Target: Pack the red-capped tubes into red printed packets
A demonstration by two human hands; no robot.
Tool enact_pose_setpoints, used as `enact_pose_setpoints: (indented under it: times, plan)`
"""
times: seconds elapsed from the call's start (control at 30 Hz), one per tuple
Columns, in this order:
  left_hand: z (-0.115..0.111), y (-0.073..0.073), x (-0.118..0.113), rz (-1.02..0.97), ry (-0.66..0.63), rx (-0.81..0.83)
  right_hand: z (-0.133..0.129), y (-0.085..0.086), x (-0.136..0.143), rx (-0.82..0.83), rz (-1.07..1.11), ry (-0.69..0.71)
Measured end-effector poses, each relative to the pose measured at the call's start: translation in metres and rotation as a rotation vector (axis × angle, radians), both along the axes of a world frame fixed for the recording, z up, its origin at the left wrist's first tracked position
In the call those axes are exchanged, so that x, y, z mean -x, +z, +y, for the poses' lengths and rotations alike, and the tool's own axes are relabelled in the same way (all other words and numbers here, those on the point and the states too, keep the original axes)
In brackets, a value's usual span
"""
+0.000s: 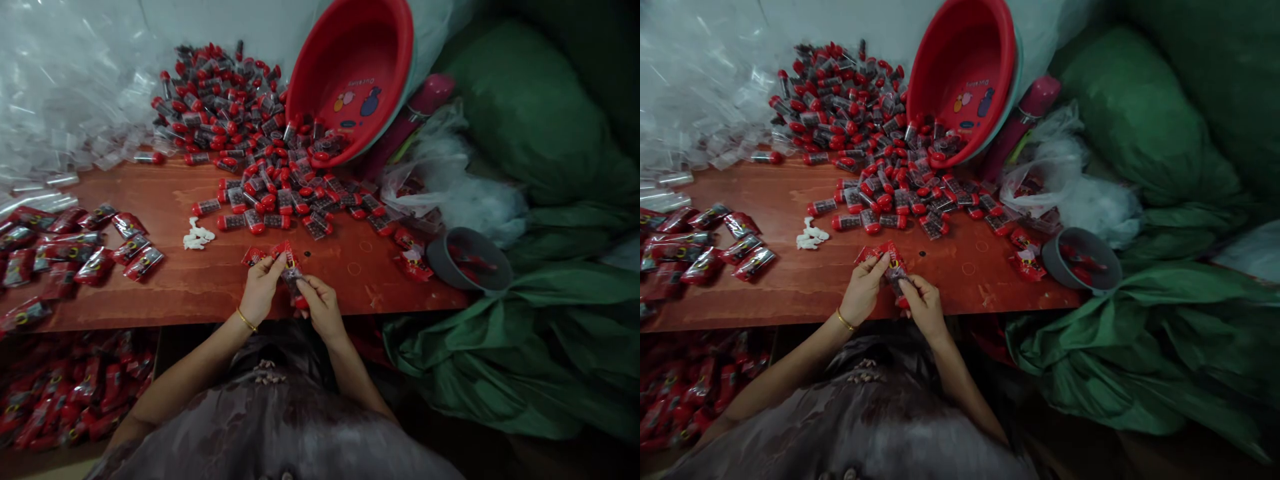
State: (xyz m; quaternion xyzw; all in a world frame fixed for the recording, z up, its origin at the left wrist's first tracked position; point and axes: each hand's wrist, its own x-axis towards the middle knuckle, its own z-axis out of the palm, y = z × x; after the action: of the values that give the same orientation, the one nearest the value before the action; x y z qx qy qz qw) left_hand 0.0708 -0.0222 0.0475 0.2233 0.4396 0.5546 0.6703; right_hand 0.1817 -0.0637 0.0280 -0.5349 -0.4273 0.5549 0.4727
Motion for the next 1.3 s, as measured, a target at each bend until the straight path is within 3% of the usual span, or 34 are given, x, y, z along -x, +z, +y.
enact_pose_setpoints:
  times: [0.17,0.33,0.43,0.63,0.9,1.03,1.17,1.3]
  plan:
    - [0.0,0.003,0.001,-0.064,-0.104,0.04,0.006,-0.005,0.0,-0.058,0.057,-0.033]
    - [0.007,0.003,0.01,-0.106,-0.082,0.134,0.002,-0.005,0.001,-0.103,0.181,0.104]
    - [0.006,0.003,0.011,-0.087,-0.09,0.14,0.001,-0.005,-0.001,-0.148,0.063,0.075]
    - [-0.009,-0.002,0.006,-0.036,-0.264,0.093,0.009,-0.014,-0.003,-0.171,-0.119,-0.036]
    - [-0.017,-0.02,0.025,0.052,-0.343,0.149,0.008,-0.034,0.002,-0.761,-0.768,-0.077]
    - [-0.014,-0.021,0.045,0.268,-0.411,0.188,0.012,-0.037,0.013,-0.856,-1.002,0.05]
    - [-0.009,-0.016,0.066,0.313,-0.456,0.172,0.022,-0.032,0.026,-0.823,-1.026,0.133]
    - [-0.007,-0.017,0.078,0.164,-0.398,0.202,0.03,-0.026,0.03,-0.733,-0.835,0.166]
